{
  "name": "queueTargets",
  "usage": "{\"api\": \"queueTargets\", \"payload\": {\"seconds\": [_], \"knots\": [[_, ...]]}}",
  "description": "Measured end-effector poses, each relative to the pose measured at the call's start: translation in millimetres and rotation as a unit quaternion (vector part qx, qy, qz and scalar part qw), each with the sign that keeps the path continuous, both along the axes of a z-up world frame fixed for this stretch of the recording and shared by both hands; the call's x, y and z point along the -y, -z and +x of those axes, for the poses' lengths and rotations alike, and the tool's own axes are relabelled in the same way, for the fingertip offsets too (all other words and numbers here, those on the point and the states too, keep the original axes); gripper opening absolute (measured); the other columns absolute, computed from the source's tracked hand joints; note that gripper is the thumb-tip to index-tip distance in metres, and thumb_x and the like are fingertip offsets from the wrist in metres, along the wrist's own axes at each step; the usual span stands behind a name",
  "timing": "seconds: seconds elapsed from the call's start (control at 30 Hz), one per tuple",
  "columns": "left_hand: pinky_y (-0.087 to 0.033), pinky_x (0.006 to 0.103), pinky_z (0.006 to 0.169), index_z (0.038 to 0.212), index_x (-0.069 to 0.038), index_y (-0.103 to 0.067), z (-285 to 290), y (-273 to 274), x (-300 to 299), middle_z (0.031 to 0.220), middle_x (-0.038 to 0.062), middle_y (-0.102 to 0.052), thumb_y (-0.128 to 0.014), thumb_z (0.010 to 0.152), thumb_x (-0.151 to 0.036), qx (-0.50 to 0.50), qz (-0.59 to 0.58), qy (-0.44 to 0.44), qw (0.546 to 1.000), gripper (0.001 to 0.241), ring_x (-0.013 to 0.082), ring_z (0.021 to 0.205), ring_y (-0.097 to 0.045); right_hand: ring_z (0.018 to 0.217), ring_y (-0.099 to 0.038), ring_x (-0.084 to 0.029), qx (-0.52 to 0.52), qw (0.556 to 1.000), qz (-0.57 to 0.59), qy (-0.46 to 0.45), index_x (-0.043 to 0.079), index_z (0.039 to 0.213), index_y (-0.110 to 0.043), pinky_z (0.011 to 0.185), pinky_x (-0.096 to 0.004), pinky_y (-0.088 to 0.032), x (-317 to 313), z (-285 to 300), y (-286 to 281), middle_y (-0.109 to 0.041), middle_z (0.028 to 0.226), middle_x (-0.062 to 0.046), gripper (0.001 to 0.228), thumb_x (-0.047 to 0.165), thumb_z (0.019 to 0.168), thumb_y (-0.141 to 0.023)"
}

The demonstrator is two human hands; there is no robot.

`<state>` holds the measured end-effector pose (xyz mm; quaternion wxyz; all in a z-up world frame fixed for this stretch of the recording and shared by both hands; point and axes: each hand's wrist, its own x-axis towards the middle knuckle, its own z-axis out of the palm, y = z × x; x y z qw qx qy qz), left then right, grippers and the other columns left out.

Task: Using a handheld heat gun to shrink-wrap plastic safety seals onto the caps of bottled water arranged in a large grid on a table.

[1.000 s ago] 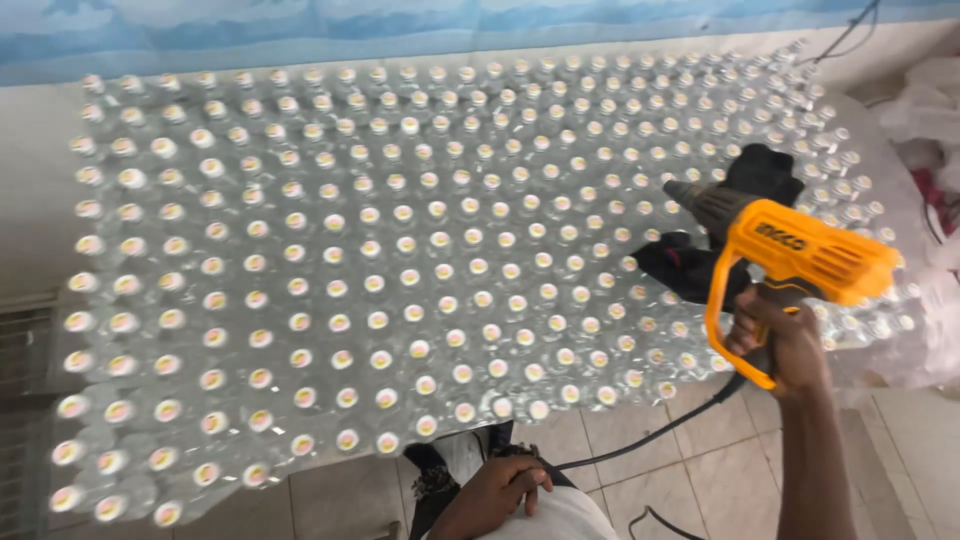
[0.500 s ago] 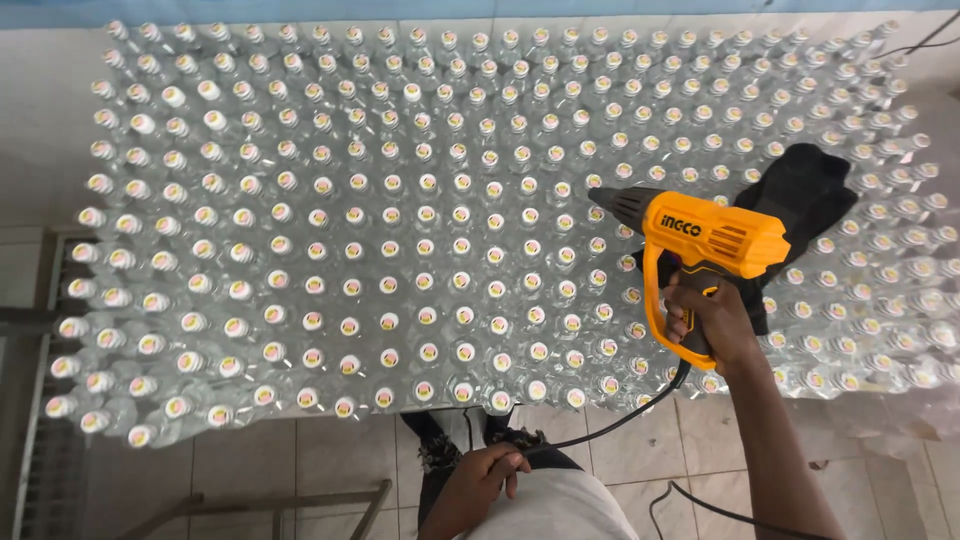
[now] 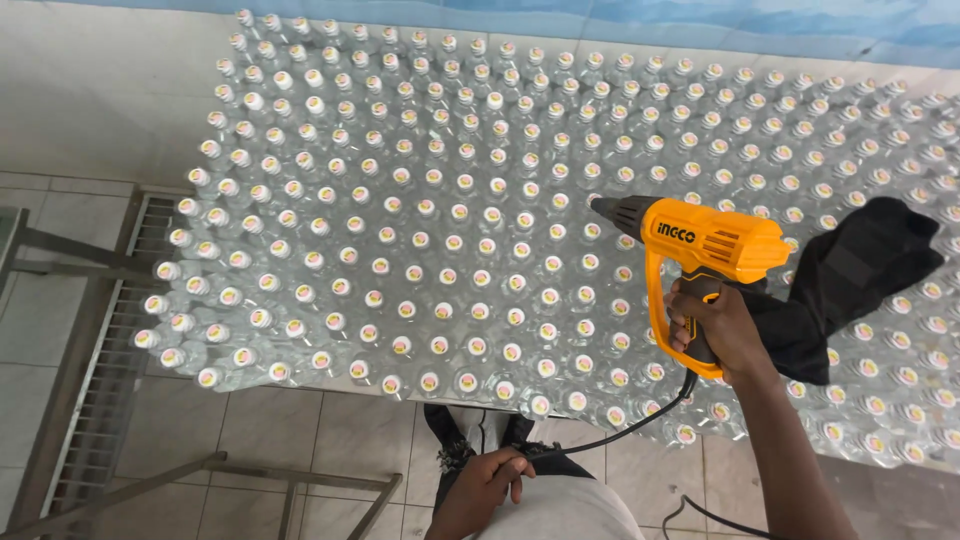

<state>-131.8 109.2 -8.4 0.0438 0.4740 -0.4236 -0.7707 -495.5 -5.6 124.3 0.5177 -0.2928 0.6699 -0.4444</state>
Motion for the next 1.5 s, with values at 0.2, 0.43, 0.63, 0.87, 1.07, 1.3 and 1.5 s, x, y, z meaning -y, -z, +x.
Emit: {"api": "queueTargets", "payload": {"seconds": [0.2,0.43,0.63,0.87,1.07,1.3,1.5], "knots": [[-0.038,0.0299,0.064,0.109,-0.013,-0.081,20,2,1,0.076,0.0,-0.068,-0.05,0.113,-0.048,-0.034,-0.012,-0.039,0.999,0.046,0.0108,0.059,-0.044,0.044,-0.05,-0.021,-0.006,0.999,-0.008,-0.042,0.002,0.089,-0.054,0.051,-0.038,-0.05,20,28,-2,-0.048,0.059,-0.012,0.012,-0.002,0.093,-0.065],[-0.041,0.027,0.066,0.108,-0.012,-0.079,39,0,3,0.074,-0.001,-0.066,-0.05,0.114,-0.043,-0.037,-0.025,-0.068,0.997,0.043,0.0098,0.063,-0.047,0.046,-0.048,-0.021,0.002,0.998,0.015,-0.054,0.002,0.094,-0.056,0.051,-0.039,-0.048,46,61,-2,-0.049,0.063,-0.012,0.011,-0.002,0.095,-0.066],[-0.041,0.0259,0.066,0.108,-0.013,-0.078,55,0,1,0.074,-0.002,-0.067,-0.051,0.114,-0.044,-0.038,-0.026,-0.101,0.994,0.042,0.009,0.063,-0.047,0.046,-0.05,-0.022,-0.015,0.996,0.013,-0.082,0.001,0.095,-0.055,0.053,-0.04,-0.049,70,86,0,-0.049,0.061,-0.013,0.011,-0.001,0.093,-0.065],[-0.041,0.0276,0.066,0.11,-0.011,-0.08,75,6,2,0.076,0.001,-0.068,-0.051,0.115,-0.043,-0.053,-0.025,-0.14,0.988,0.043,0.0101,0.061,-0.047,0.047,-0.048,-0.023,-0.027,0.993,0.002,-0.118,-0.003,0.094,-0.058,0.052,-0.039,-0.05,101,119,3,-0.05,0.064,-0.015,0.007,-0.002,0.092,-0.065],[-0.042,0.0265,0.066,0.107,-0.012,-0.08,93,-2,9,0.075,-0.001,-0.068,-0.052,0.115,-0.04,-0.046,-0.037,-0.156,0.986,0.04,0.0098,0.062,-0.049,0.046,-0.05,-0.024,-0.024,0.988,0.004,-0.15,0.0,0.086,-0.053,0.053,-0.039,-0.049,121,152,-2,-0.049,0.06,-0.015,0.012,-0.001,0.092,-0.064],[-0.042,0.026,0.067,0.106,-0.011,-0.079,112,0,14,0.074,0.0,-0.069,-0.052,0.116,-0.038,-0.036,-0.024,-0.175,0.984,0.039,0.0094,0.063,-0.049,0.047,-0.048,-0.021,0.0,0.987,-0.011,-0.159,0.001,0.085,-0.054,0.049,-0.038,-0.047,144,186,-1,-0.05,0.066,-0.012,0.016,-0.003,0.094,-0.067],[-0.045,0.0242,0.069,0.104,-0.013,-0.078,132,0,20,0.073,-0.002,-0.068,-0.052,0.116,-0.032,-0.024,-0.022,-0.174,0.984,0.034,0.008,0.064,-0.054,0.047,-0.047,-0.021,0.038,0.986,-0.012,-0.163,0.001,0.084,-0.054,0.048,-0.037,-0.046,164,212,7,-0.049,0.066,-0.013,0.018,-0.003,0.095,-0.068]]}}
